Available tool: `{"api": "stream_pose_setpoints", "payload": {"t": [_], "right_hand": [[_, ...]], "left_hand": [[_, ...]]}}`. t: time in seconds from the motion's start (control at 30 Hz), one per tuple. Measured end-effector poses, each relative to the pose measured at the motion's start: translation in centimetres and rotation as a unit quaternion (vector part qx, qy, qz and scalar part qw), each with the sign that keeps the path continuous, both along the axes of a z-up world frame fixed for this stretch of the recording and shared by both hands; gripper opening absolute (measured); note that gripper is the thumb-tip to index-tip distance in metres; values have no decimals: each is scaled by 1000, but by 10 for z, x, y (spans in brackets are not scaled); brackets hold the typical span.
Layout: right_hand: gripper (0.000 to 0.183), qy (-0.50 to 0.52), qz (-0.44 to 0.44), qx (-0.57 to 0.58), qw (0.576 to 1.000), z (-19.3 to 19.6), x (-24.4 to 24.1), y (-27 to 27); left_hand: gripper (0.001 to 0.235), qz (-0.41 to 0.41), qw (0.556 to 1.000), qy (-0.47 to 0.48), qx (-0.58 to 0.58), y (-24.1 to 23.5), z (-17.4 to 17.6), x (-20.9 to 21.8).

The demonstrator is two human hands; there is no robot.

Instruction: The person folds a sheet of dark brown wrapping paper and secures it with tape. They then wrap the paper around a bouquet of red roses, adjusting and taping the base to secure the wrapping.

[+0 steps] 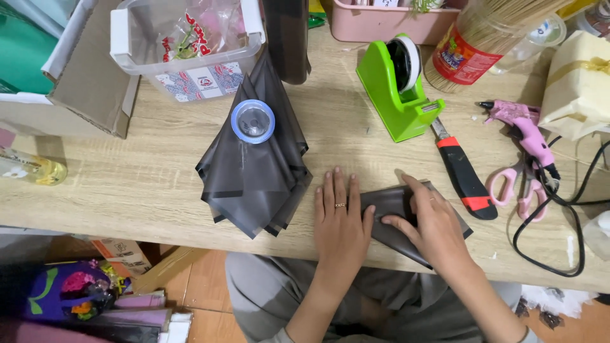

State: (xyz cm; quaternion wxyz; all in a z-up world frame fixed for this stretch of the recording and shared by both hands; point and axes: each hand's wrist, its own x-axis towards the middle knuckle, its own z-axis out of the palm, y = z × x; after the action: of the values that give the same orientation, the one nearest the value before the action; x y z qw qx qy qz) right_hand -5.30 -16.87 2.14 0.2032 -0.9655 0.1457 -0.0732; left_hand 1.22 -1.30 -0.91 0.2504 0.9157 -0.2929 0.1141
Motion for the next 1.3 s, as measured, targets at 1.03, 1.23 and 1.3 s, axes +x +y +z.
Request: {"api": "stream_pose_setpoints", "payload": {"t": [1.03,1.23,1.3], "right_hand": [[38,-137,249,-124,951,6,-77,-3],[30,-102,22,247,964,26,-59,-17],[31,-164,-23,455,875,23,-43,-19]], "left_hand": [[48,-78,928,106,-349,53,34,-6],[66,-102,798,127,-581,76,41,12],[91,-158,802,230,-528,79,48,26]]}}
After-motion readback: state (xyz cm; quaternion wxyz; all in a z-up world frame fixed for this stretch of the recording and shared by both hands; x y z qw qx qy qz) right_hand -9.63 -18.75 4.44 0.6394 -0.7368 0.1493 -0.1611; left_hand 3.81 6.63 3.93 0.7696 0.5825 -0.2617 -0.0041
